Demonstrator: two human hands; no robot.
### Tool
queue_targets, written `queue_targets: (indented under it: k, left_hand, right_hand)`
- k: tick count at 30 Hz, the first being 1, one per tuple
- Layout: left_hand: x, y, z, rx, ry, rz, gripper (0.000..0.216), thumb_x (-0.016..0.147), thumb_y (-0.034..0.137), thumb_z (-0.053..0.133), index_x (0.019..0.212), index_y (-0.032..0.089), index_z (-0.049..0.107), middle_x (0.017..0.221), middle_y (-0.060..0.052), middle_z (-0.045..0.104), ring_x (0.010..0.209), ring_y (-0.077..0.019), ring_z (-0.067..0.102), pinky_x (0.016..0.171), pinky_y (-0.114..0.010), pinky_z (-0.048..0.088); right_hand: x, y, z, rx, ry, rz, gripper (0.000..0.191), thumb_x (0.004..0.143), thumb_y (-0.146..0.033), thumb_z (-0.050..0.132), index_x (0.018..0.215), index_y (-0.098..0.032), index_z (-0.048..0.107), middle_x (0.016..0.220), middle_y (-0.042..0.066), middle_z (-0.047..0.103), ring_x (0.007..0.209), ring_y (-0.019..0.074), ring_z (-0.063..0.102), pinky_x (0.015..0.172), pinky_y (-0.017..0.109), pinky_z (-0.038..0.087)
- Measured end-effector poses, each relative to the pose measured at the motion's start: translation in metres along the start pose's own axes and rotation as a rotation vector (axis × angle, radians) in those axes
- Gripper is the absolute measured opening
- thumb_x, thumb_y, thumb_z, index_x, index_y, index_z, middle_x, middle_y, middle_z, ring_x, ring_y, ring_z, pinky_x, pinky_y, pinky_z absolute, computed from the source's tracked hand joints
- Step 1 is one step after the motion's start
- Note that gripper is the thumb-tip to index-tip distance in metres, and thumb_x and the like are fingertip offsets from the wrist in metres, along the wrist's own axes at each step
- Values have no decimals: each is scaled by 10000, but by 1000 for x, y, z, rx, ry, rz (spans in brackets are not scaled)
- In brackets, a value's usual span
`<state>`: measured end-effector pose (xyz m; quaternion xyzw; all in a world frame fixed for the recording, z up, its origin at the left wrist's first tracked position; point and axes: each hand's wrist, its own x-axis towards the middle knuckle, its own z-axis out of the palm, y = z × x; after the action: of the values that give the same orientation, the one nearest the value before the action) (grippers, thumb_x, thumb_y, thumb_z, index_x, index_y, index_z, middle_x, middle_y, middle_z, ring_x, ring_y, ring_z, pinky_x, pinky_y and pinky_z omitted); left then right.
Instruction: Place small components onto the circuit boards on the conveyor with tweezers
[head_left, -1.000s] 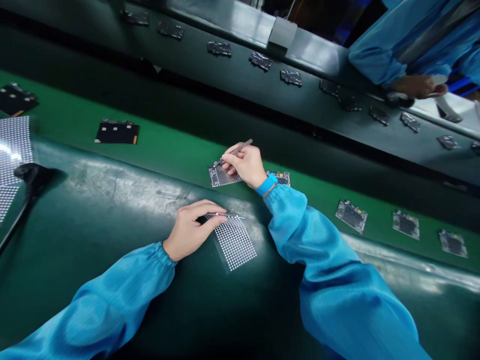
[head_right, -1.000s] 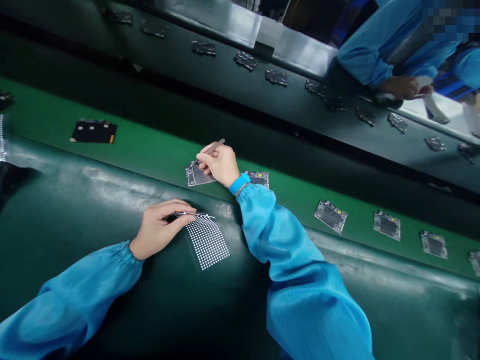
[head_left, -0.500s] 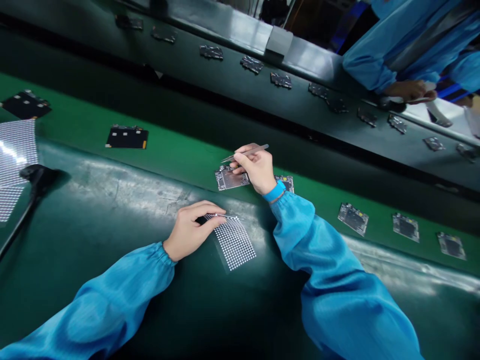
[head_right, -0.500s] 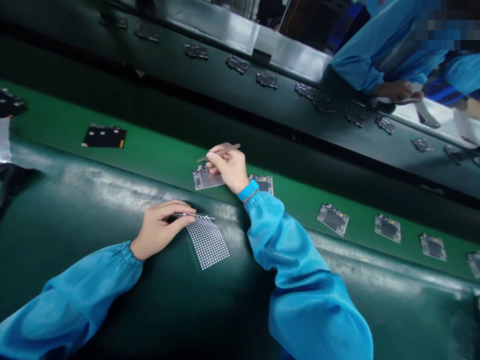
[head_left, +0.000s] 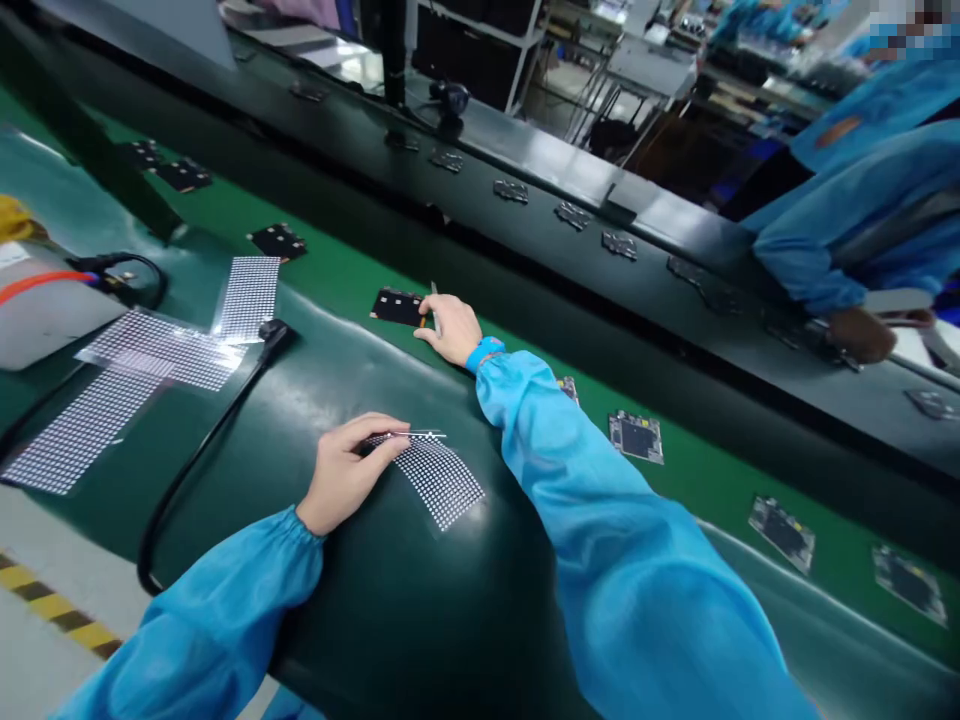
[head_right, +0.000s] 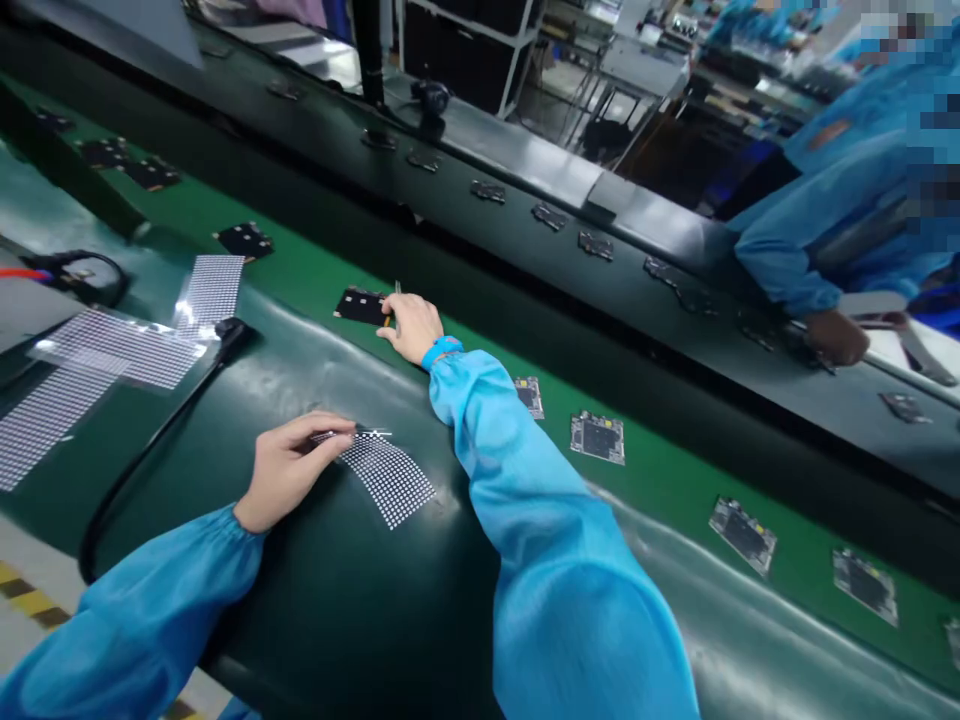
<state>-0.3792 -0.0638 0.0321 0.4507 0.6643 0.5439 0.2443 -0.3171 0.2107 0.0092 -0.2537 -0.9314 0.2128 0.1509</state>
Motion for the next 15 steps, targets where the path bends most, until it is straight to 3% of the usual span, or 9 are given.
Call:
queue_targets:
  k: [3,5,9,12,15]
  left_hand:
    - [1,-5,0,-41,33,-22,72,868,260,777,928,240,812,935,-25,798,861,-164,743,810,-266,597]
    - [3,-2,3,-93,35,-27,68,868,253,771,919,237,813,924,-26,796,847,-160,741,784,-257,597]
    - [6,4,7,-160,25,-31,66,862,246,773,915,237,812,918,-23,795,829,-147,734,766,-241,593]
    - [6,5,7,-162,16,-34,67,862,258,773,906,227,811,913,-31,795,820,-150,733,752,-245,591]
    - [6,6,6,-136,14,-27,73,868,262,765,905,217,808,914,-39,796,825,-157,734,748,-256,589]
  right_hand:
    - [-10,5,-18,-42,25,13,301,807,-298,786,1038,-200,619,1131,119,716,1100,332,622,977,474,488]
    - [-18,8,-39,-39,120,2,330,783,-316,779,1039,-196,607,1082,112,706,1024,317,625,940,460,503]
    - [-12,-6,-68,47,235,-81,339,817,-392,732,1061,-190,612,1104,111,704,1041,302,636,998,477,499]
    - [-7,-32,-73,274,217,-89,407,898,-515,670,1142,-191,641,1179,112,713,1088,285,661,1010,468,518]
    - [-33,-62,-80,667,172,73,574,946,-660,580,1307,-216,621,1113,88,746,941,222,715,807,367,593]
